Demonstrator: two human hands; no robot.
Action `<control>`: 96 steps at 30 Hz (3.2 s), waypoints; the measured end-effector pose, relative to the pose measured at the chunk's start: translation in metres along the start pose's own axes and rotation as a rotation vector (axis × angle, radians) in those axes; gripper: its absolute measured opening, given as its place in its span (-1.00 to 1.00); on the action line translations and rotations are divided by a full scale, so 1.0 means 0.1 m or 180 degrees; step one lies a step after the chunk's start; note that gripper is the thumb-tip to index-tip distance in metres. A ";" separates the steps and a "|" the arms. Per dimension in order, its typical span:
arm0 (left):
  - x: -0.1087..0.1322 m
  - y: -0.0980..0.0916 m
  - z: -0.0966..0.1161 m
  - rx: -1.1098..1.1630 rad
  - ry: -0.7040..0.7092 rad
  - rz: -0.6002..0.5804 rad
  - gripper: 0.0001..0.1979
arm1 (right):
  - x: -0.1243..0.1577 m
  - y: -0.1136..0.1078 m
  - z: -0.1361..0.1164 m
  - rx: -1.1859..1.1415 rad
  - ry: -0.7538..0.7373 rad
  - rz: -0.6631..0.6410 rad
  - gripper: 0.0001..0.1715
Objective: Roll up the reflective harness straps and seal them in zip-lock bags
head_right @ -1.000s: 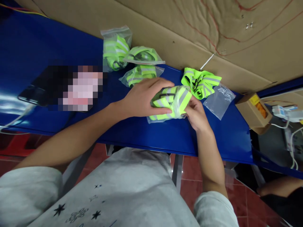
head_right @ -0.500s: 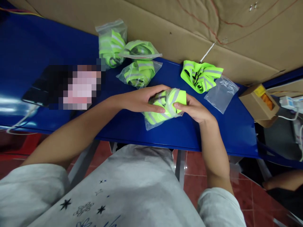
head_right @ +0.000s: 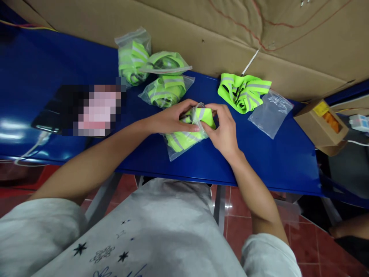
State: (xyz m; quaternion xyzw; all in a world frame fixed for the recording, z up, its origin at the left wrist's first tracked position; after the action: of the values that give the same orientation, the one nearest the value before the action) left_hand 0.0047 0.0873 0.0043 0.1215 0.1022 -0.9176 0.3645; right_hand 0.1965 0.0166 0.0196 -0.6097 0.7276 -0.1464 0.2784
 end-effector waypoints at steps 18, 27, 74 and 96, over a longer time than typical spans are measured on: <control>0.07 0.13 0.19 -0.0879 0.0378 -0.0587 -0.36 | 0.04 0.04 -0.11 -0.0104 0.0647 -0.1010 -0.28; 0.07 0.07 0.09 -0.0821 0.0270 -0.0537 -0.20 | 0.09 0.02 -0.05 -0.0937 0.0958 -0.1598 -0.39; 0.03 -0.20 0.27 0.0427 -0.0191 0.1132 -0.58 | -0.11 -0.15 0.02 -0.1145 0.1065 -0.0725 -0.34; 0.02 -0.24 0.12 0.0251 -0.0265 0.0517 -0.54 | -0.17 -0.20 0.15 -0.0991 0.1571 -0.1231 -0.34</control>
State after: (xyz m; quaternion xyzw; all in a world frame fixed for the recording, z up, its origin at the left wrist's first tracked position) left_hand -0.0155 0.0999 0.0177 0.1054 0.0407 -0.8926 0.4366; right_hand 0.2231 0.0304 0.0222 -0.7176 0.6576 -0.2266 -0.0351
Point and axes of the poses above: each hand's wrist, its own x-axis away from the middle knuckle, its own y-axis out of the palm, z = x × y, the point moved 3 cm from there along -x, towards the middle knuckle, and after that the axes turned 13 degrees about y, right-handed, at the moved point
